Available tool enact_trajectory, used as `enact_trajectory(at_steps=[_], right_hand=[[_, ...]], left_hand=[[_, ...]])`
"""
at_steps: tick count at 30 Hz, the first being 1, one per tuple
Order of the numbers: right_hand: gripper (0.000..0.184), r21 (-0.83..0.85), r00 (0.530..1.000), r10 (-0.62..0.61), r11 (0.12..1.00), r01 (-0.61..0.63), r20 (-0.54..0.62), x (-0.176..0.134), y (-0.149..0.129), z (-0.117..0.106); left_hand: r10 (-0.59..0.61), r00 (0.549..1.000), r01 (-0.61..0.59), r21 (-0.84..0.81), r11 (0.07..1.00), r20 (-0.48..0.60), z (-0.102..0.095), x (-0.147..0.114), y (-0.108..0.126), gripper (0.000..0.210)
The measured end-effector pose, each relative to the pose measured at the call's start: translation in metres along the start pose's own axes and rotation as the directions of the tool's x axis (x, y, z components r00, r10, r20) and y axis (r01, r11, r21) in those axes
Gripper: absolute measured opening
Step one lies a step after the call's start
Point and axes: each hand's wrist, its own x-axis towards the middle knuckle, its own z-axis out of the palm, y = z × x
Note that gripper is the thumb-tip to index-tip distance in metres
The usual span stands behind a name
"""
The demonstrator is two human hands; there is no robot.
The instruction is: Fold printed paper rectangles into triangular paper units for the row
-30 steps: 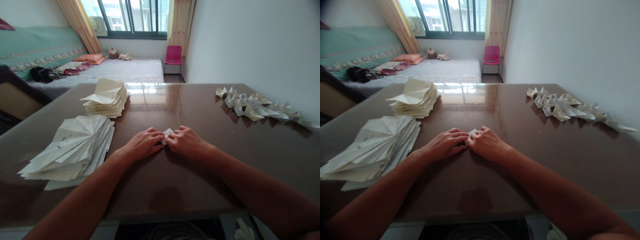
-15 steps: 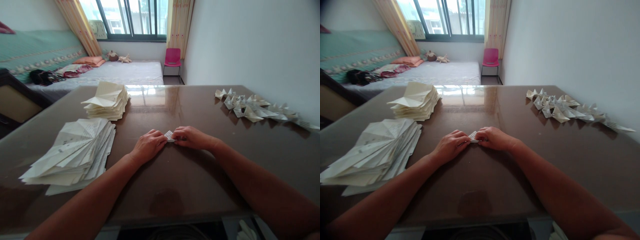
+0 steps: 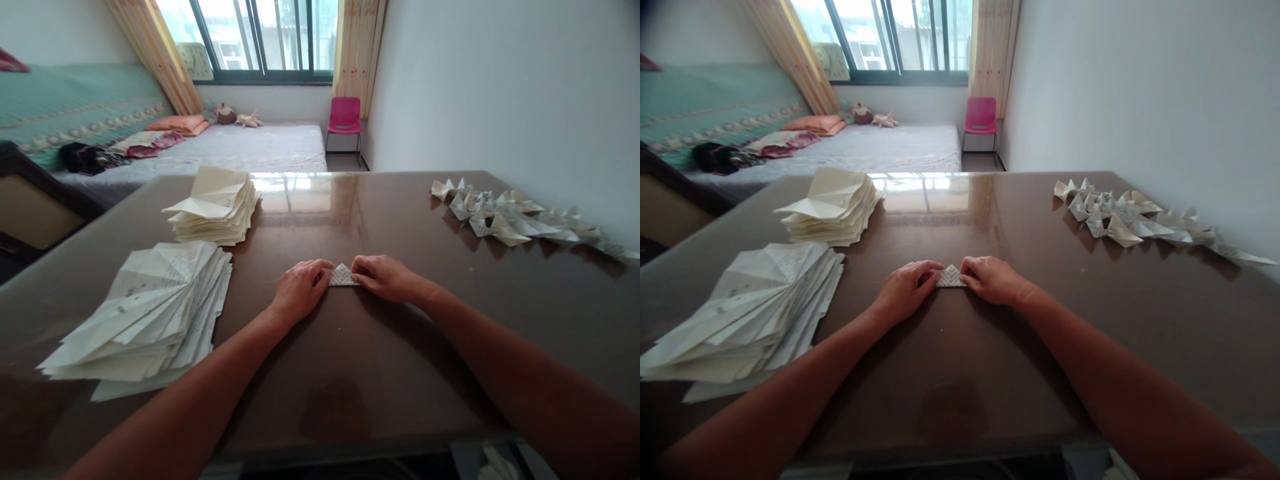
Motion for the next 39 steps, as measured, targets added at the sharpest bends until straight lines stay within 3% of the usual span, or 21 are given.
enact_trajectory(at_steps=[5,11,18,28,32,35,39], right_hand=[[0.016,0.035,0.998,0.048,0.998,-0.047,-0.039,-0.001,0.0,0.006],[0.01,-0.012,0.995,-0.006,1.0,0.005,-0.099,0.002,0.004,0.008],[0.022,0.213,0.995,-0.04,0.975,0.059,-0.093,0.006,0.016,0.007],[0.015,0.003,0.988,0.018,1.0,-0.018,-0.151,0.008,0.007,0.013],[0.012,0.003,0.99,0.056,0.998,-0.056,-0.132,0.012,0.004,0.012],[0.012,0.068,0.99,0.058,0.996,-0.05,-0.125,0.012,0.008,0.009],[0.021,0.31,0.998,-0.064,0.948,0.069,-0.023,0.009,0.021,0.0]], left_hand=[[-0.015,1.0,0.016,0.07,0.997,-0.012,0.002,0.0,0.0,0.027],[0.007,1.0,-0.005,0.192,0.981,-0.01,0.003,0.0,0.003,0.029],[0.015,1.0,-0.016,0.26,0.965,0.004,0.005,-0.002,0.005,0.029],[0.045,0.999,-0.039,0.322,0.946,-0.01,0.004,-0.004,0.011,0.035],[0.112,0.993,-0.117,0.357,0.927,0.034,0.0,-0.008,0.015,0.037],[0.157,0.984,-0.177,0.385,0.906,0.083,-0.002,-0.01,0.016,0.032],[0.155,0.985,-0.174,0.377,0.91,0.079,-0.002,-0.01,0.016,0.03]])
